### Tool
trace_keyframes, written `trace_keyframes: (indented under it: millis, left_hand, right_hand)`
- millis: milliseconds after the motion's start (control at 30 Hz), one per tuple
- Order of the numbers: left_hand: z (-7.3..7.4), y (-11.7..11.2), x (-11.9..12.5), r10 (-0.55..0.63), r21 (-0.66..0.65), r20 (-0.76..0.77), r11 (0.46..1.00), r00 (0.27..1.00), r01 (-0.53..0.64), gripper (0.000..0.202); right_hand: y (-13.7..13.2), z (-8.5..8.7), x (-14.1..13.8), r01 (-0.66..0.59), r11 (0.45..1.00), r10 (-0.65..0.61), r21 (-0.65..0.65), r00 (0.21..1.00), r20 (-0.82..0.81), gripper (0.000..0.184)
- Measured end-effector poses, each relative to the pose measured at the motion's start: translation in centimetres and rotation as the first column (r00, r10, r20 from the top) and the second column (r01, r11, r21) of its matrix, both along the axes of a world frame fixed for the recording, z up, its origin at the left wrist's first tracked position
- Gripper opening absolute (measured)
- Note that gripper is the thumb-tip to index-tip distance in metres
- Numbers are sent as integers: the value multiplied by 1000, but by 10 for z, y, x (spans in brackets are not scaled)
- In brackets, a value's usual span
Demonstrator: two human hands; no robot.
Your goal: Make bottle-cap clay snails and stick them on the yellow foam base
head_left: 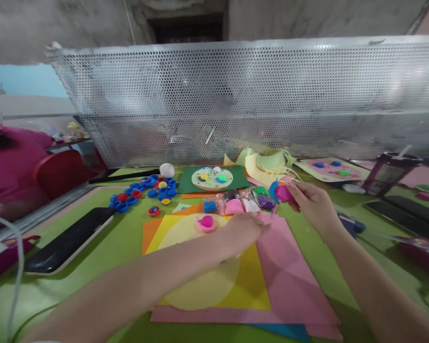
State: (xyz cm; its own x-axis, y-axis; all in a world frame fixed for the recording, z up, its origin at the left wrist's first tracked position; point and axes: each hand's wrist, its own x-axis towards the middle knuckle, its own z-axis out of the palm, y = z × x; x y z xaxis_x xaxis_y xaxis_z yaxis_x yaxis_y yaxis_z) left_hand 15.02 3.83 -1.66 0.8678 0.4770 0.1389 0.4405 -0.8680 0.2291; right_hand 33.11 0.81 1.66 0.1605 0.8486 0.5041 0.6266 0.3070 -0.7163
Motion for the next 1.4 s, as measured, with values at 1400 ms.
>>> trace_keyframes:
  millis: [1400]
  left_hand:
    - [25,-32,-121,503,-445,420,840,755,-311,8]
  right_hand:
    - [-20,-19,-61,-219,948,245,-230,966,87,46]
